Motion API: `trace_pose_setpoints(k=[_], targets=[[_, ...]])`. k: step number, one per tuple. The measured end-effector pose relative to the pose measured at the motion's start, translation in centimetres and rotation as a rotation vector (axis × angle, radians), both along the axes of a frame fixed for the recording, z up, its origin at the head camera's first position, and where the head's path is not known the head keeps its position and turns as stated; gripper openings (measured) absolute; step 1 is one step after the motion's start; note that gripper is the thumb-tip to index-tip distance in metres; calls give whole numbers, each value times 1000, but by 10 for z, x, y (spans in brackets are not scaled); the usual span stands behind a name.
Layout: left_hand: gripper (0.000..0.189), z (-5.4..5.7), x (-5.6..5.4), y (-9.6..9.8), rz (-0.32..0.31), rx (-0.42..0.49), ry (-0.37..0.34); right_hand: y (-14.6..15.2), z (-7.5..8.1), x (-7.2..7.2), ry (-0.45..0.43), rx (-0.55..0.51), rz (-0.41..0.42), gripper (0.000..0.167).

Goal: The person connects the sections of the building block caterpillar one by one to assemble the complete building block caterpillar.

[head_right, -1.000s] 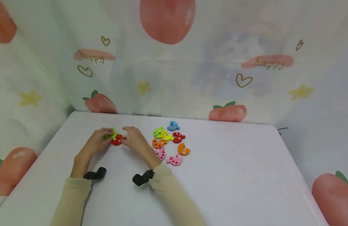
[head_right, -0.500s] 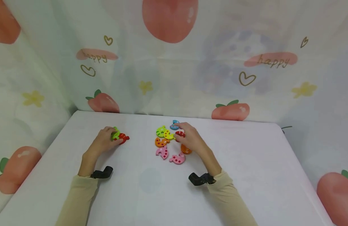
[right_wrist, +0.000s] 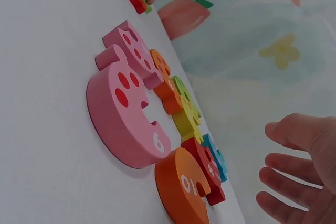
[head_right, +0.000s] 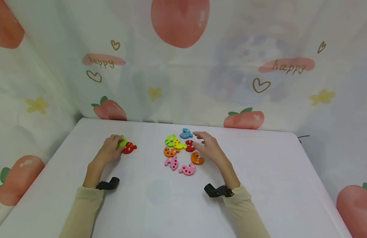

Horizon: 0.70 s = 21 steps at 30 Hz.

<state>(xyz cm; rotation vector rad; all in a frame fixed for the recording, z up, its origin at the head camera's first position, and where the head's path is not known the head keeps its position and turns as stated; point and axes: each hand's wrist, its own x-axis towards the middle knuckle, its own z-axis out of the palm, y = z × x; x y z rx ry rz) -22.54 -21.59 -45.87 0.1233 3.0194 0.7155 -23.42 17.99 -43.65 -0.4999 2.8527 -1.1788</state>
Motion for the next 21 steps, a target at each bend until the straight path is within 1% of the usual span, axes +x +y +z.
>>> trace_pose_setpoints(k=[7,13,17,21], targets=[[31,-1,1,0,-10,8,44,-1,-2,3,12,-14,0,48],[32,-2,0,2,-7,19,38,0,-5,5,-9,-21,3,47],[32,-1,0,4,-6,33,26,-1,-7,6,-25,-18,1,47],[33,-1,2,1,18,51,20,-7,-8,5,-44,-12,33,47]])
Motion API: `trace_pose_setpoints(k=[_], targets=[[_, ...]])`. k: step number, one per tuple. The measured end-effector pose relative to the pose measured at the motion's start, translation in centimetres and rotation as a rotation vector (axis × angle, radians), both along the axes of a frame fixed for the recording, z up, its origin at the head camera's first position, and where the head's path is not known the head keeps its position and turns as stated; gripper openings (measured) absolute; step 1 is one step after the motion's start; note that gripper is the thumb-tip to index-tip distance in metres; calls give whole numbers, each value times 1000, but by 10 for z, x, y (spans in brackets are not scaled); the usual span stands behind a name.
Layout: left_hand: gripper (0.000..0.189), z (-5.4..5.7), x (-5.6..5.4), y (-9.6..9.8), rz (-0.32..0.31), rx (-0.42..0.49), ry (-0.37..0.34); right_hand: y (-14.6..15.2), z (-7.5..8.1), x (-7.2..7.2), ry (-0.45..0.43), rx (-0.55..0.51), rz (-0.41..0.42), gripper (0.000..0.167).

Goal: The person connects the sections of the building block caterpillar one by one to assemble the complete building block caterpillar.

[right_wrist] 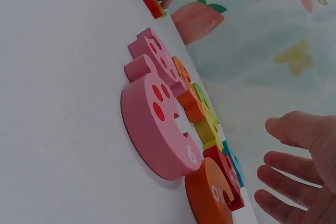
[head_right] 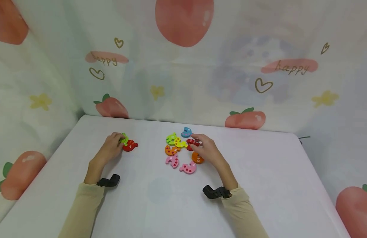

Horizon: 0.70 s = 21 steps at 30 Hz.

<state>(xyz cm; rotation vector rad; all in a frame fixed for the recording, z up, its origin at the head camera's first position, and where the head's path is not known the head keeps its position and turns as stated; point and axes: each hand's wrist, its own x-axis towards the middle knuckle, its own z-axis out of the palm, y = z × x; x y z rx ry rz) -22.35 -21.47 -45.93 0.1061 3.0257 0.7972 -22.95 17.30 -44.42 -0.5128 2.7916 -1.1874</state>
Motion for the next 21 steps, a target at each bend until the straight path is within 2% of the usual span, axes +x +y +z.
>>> trace_pose_setpoints(k=[12,17,21], targets=[[35,1,0,-2,13,29,-25,-20,-5,9,6,26,78,43],[47,0,0,-1,14,15,-39,-34,-7,14,2,31,125,41],[53,-1,0,0,9,3,-24,-50,-9,17,8,51,111,38]])
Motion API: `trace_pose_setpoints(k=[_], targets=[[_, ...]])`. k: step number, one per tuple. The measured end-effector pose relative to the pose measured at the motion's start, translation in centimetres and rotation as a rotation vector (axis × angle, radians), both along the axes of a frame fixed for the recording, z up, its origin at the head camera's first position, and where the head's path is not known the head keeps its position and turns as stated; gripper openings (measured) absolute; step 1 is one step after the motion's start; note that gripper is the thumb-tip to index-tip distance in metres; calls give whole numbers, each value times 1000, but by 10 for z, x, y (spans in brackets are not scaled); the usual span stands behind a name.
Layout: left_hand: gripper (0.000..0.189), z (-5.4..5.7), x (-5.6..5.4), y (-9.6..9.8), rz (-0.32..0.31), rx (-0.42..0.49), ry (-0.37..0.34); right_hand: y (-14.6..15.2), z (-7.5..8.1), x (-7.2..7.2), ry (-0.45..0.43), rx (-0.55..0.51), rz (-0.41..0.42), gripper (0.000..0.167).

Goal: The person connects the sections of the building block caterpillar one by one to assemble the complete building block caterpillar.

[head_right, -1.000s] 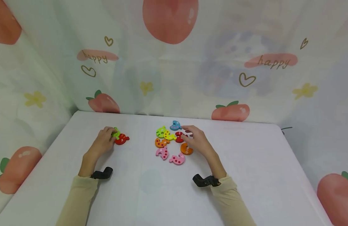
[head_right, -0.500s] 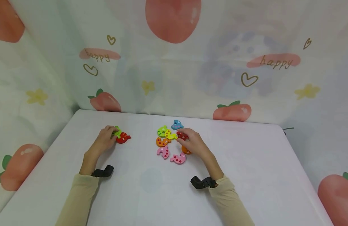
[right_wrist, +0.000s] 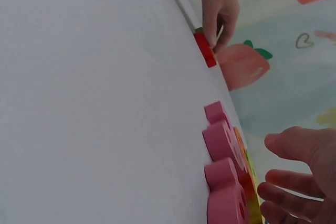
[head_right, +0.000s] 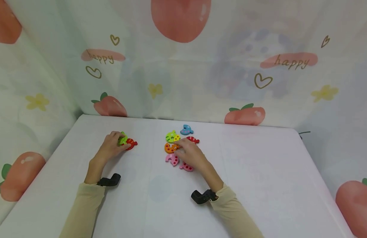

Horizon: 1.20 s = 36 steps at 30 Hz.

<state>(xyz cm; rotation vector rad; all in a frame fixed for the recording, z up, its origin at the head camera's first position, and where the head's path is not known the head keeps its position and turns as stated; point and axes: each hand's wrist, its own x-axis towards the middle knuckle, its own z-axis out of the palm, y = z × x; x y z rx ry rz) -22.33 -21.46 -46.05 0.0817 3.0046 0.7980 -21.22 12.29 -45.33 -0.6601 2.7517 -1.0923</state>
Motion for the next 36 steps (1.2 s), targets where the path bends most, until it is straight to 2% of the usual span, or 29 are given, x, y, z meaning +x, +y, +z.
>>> trace_pose_setpoints(k=[5,10,13,17,24,32,36], targets=[[53,-2,-1,1,3,9,0,-22,-2,-1,64,45,-60,37],[53,-2,-1,1,15,20,-14,-43,-2,-2,50,205,-131,35],[53,-2,-1,1,21,25,-14,-53,0,-2,45,287,-137,30],[53,-3,-2,-1,23,27,-20,-63,0,-2,48,277,-128,24],[52,-3,-2,-5,7,41,-21,-69,-6,0,70,213,-86,25],[48,1,-2,-7,-56,62,-22,-67,-8,-1,-71,110,-120,29],[45,2,-3,-9,-68,74,-41,-66,-9,-1,-52,129,-103,29]])
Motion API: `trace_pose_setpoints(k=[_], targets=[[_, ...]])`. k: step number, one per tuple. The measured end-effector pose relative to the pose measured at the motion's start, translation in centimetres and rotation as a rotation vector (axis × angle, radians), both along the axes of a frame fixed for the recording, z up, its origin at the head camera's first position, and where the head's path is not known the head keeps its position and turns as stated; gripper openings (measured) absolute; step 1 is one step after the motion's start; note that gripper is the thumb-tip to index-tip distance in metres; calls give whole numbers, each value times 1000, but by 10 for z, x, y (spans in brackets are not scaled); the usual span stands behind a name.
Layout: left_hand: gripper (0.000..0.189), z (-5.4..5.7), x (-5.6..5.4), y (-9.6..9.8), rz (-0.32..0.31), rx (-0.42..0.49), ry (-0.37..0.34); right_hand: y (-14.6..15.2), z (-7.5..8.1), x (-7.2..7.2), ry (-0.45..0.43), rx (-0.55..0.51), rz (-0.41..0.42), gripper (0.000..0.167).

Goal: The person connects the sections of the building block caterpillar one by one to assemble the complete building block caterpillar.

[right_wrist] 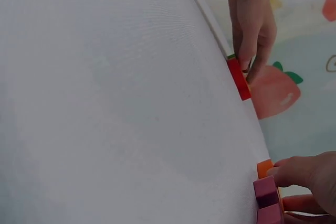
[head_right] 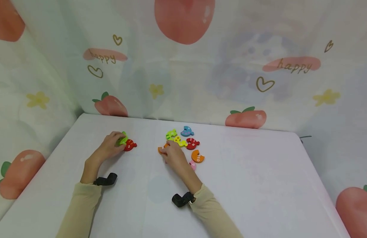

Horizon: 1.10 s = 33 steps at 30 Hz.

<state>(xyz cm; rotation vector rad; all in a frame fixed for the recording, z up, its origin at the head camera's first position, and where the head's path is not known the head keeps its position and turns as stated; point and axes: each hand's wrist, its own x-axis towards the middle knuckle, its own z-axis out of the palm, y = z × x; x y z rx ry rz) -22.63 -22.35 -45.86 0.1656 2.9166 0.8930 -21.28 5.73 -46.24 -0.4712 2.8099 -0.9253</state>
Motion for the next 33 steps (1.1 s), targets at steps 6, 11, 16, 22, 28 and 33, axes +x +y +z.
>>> trace_pose_setpoints(k=[6,11,16,22,28,33], targets=[[44,1,-2,0,-2,-17,4,1,-4,0,40,-80,83,19],[52,-1,-4,1,-12,-53,28,0,-7,0,10,-160,101,11],[55,-4,-6,2,-5,-44,24,0,-9,0,-24,-154,66,21],[57,-8,-1,6,3,-52,18,2,-9,3,-51,-119,39,50],[57,-2,2,7,5,-71,42,1,-6,3,1,-71,65,49],[58,1,2,4,-8,-76,39,0,-4,2,21,-38,83,50]])
